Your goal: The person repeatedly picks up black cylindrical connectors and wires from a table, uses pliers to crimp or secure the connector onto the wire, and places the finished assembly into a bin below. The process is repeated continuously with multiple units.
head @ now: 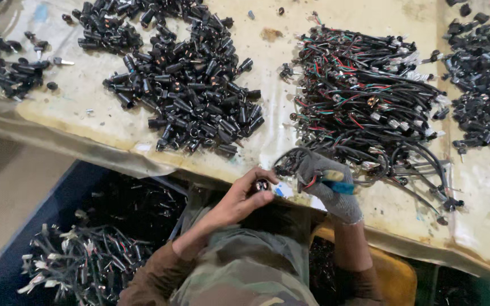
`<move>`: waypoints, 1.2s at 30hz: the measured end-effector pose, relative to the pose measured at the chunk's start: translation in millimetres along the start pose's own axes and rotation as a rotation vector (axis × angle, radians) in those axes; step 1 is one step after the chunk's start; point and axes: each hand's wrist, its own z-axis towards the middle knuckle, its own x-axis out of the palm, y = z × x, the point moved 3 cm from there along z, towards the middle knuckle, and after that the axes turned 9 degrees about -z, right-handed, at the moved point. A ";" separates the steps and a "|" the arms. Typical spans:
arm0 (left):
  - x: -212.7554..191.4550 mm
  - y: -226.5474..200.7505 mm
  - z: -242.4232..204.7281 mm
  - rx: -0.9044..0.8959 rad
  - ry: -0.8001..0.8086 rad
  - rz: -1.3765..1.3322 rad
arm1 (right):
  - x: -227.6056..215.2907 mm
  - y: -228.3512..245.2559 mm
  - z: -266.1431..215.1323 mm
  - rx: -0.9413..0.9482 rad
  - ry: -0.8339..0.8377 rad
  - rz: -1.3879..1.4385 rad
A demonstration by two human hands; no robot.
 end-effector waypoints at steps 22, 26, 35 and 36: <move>2.0 -53.5 32.4 0.254 0.262 0.341 | 4.0 -13.1 -23.9 -0.082 0.016 -0.481; 4.5 -38.2 34.7 0.335 0.172 0.365 | 8.6 -24.8 -34.2 0.006 -0.011 -0.426; -2.3 -5.4 44.4 0.114 -0.035 0.287 | 6.4 -60.0 -70.5 0.114 -0.238 -0.058; -0.4 -2.5 53.5 0.072 -0.107 0.264 | 2.1 -65.1 -82.8 0.162 -0.388 0.055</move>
